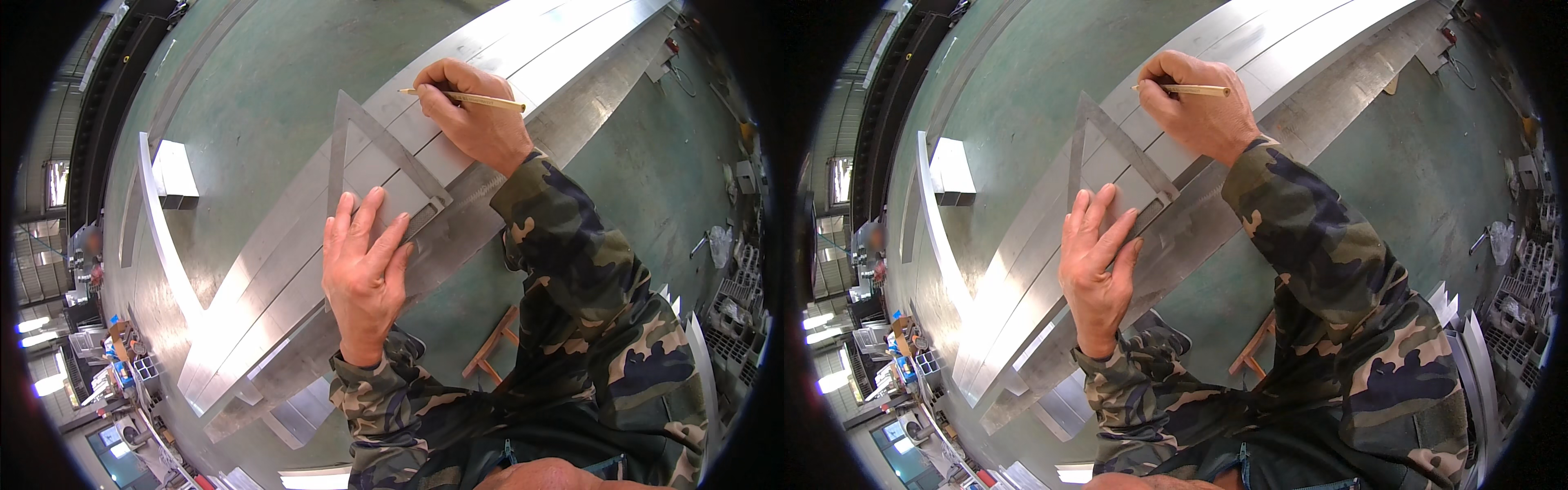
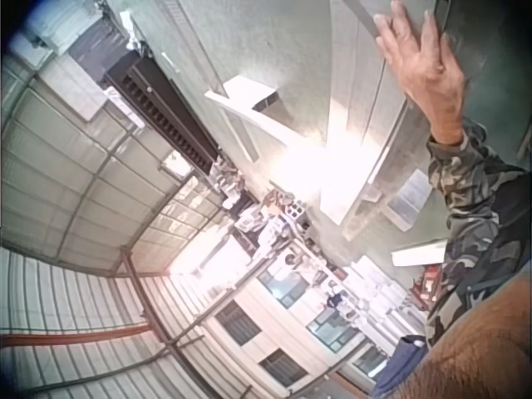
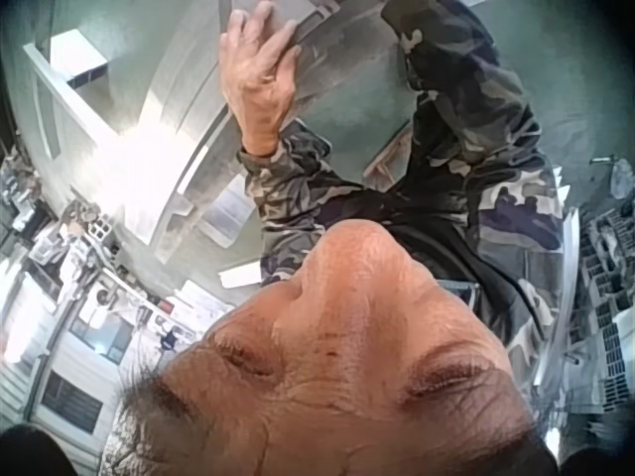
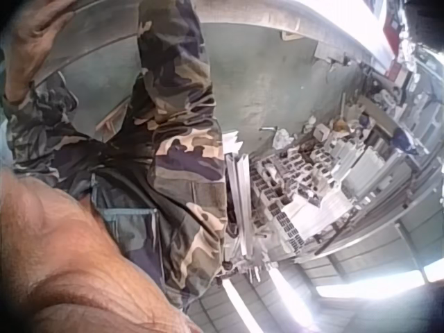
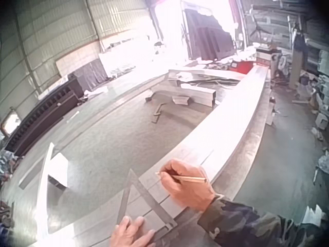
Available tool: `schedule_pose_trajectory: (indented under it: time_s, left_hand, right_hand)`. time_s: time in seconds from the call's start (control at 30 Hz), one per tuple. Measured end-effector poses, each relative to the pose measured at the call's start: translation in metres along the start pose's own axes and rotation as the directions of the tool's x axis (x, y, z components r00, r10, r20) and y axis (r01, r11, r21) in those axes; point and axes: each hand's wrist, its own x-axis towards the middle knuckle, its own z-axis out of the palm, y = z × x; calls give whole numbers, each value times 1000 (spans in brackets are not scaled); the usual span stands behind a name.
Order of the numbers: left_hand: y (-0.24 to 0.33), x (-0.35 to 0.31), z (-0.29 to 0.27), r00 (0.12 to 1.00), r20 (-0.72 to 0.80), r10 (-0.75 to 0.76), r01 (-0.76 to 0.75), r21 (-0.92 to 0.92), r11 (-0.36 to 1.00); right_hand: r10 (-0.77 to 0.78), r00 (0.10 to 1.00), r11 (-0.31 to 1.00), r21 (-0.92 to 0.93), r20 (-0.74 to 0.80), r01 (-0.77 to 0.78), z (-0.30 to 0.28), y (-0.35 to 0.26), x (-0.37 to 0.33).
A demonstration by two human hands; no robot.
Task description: The person positions a metal square on a long aluminum profile and uses a pencil to mark multiple lines along the profile's length. The person adjusts the square's position repeatedly to create evenly spaced marks.
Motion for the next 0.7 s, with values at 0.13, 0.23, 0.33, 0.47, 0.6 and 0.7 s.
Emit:
schedule_pose_trajectory:
  time_s: [0.13,0.23,0.33,0.47,0.6,0.7]
  left_hand:
    - [1,0,0,1000,3,-8,8,4,1000]
    - [0,0,0,1000,3,-9,9,-7,1000]
    - [1,0,0,1000,6,-15,15,-9,1000]
    - [2,0,0,1000,0,-26,26,-12,1000]
    - [-1,-1,0,999,-14,-30,29,-39,999]
    - [-2,-2,1,999,-11,-39,38,-49,998]
  right_hand:
    - [-6,1000,1000,-8,-4,6,0,-1,0]
    - [-12,998,999,31,-64,14,2,-1,1]
    - [5,1000,1000,13,1,-5,-1,-1,0]
    - [30,1000,998,54,2,-30,-1,-5,3]
    - [34,997,993,112,64,-41,0,-16,12]
    - [39,993,995,89,113,-49,6,-21,16]
